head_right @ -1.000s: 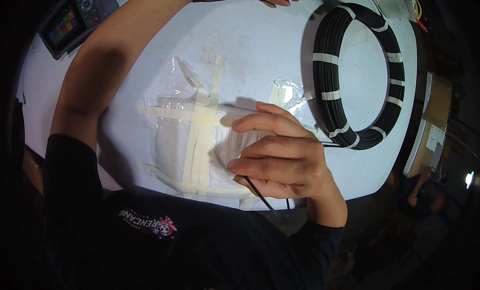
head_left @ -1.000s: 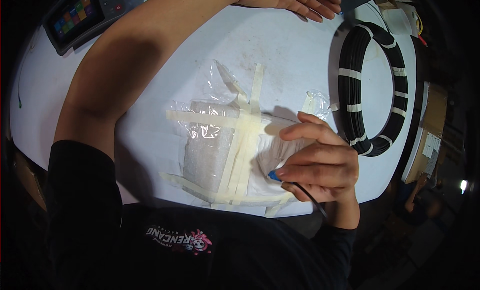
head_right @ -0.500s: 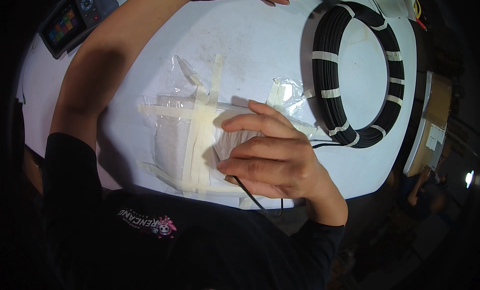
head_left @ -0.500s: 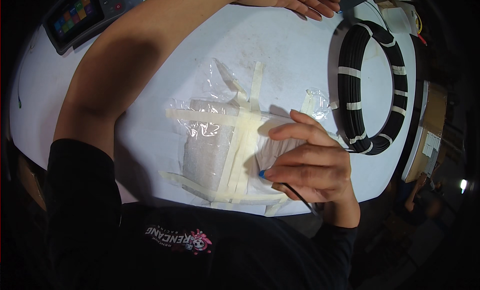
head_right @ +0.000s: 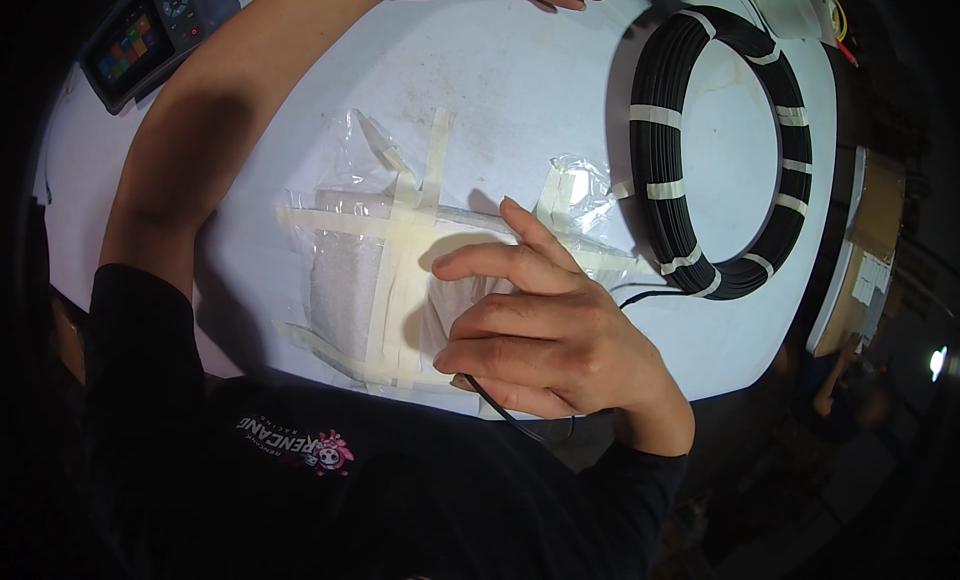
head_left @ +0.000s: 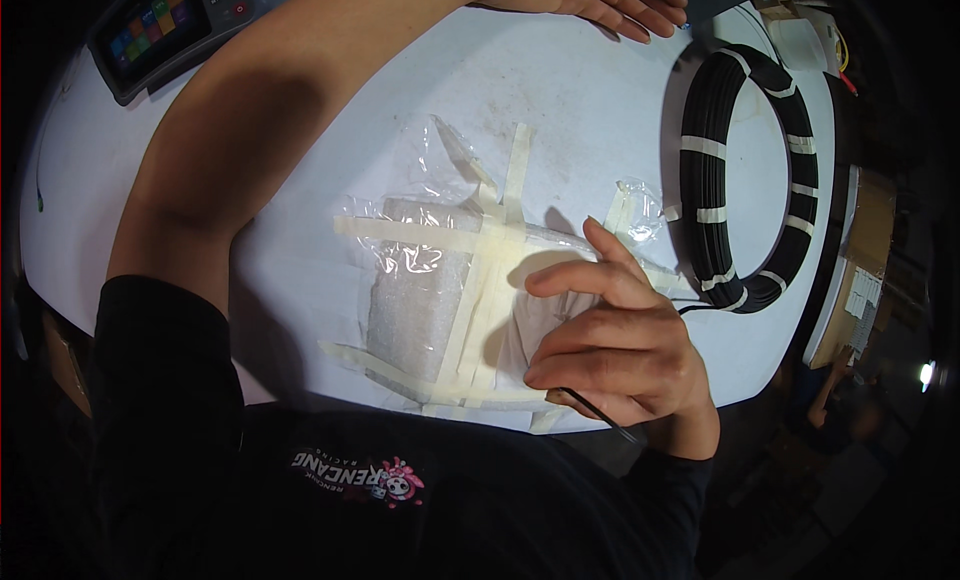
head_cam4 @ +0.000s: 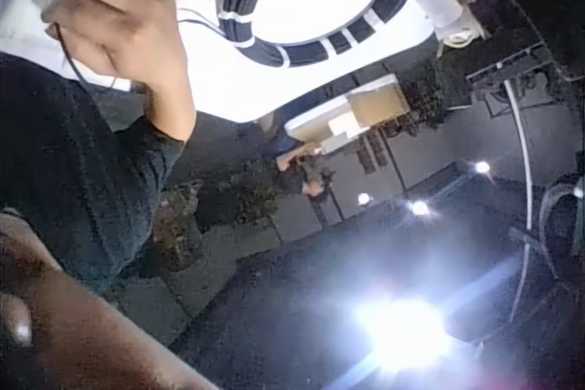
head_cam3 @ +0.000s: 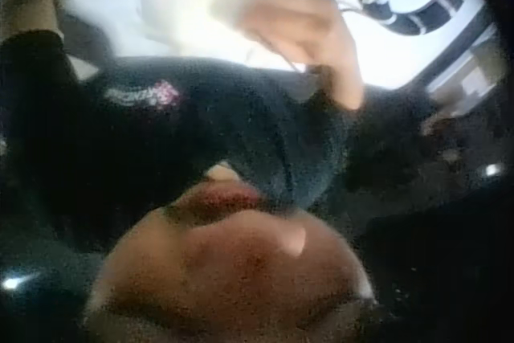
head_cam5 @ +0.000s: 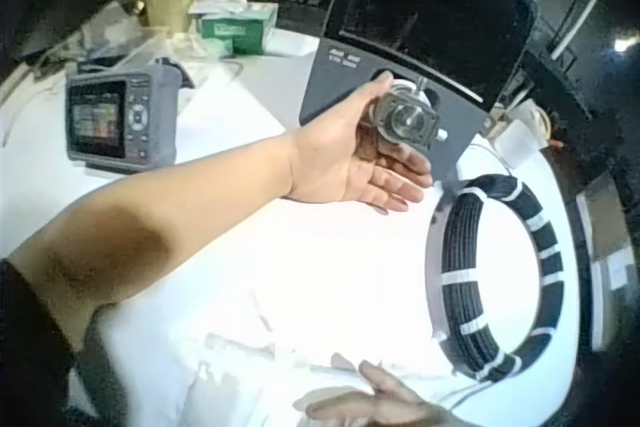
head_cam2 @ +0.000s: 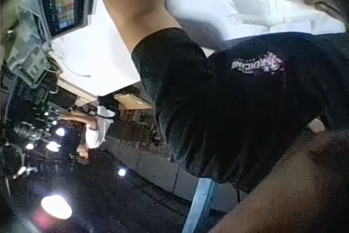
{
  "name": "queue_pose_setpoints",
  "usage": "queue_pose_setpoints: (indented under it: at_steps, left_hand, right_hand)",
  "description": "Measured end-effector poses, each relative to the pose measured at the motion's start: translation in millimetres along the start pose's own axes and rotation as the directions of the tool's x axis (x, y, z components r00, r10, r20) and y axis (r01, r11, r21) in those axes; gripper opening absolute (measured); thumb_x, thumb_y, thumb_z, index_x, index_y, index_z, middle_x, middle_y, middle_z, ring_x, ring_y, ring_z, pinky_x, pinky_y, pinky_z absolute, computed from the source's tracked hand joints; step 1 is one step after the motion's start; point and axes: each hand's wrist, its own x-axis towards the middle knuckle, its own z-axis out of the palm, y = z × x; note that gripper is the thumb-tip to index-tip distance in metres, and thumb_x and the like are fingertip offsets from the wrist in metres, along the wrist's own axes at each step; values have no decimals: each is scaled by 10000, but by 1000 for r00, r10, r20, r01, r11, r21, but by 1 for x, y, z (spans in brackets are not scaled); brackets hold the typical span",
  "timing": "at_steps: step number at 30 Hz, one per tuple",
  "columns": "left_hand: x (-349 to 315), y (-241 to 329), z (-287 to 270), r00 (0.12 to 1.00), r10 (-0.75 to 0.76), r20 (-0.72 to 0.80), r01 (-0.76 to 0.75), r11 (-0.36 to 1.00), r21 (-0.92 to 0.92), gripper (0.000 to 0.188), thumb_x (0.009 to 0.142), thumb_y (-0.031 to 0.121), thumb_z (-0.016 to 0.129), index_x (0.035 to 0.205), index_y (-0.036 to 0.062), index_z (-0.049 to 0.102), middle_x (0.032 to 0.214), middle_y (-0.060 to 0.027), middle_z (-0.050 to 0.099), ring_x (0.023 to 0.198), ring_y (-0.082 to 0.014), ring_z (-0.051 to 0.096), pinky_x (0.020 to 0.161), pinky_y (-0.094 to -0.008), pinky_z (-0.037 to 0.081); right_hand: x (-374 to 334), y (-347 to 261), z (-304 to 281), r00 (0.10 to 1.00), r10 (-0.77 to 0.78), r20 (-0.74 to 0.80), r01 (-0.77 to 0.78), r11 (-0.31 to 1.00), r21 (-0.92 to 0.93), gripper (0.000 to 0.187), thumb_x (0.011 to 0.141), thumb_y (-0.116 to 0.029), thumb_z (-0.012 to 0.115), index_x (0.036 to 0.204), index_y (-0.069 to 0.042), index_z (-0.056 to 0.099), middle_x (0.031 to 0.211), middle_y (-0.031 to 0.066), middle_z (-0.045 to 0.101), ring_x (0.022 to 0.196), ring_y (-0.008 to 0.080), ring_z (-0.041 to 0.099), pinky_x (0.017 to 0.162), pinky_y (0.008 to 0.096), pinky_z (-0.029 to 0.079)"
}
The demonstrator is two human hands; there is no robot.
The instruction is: Connecting and checking a fiber optic connector using an inspection probe and a testing monitor.
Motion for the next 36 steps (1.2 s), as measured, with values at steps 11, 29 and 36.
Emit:
queue_pose_setpoints:
  at_steps: [11,29,36]
  left_hand:
    - [-1,1,1,1000,-3,-16,3,1000,2,1082,928,893,335,1171,-103,683,1178,-258,701,1135,-389,687,1045,-511,521]
    - [-2,2,0,1000,-3,-10,4,1000,21,1087,932,894,310,1177,-99,676,1174,-247,701,1128,-371,689,1043,-496,522]
    - [0,2,3,1000,-1,-13,1,1000,14,1081,932,893,315,1167,-99,677,1178,-245,703,1110,-364,697,1039,-491,526]
  right_hand:
    - [-2,5,5,1000,-28,4,28,998,-48,203,753,-273,860,912,-147,851,800,1,768,1155,335,713,1269,602,248]
    - [2,8,17,994,-59,-91,54,997,-56,168,734,-204,897,892,-171,848,805,-24,774,1145,316,717,1272,617,235]
    - [0,9,14,989,-62,-132,68,997,38,198,711,-86,846,906,-121,846,775,-2,742,1118,314,721,1284,598,209]
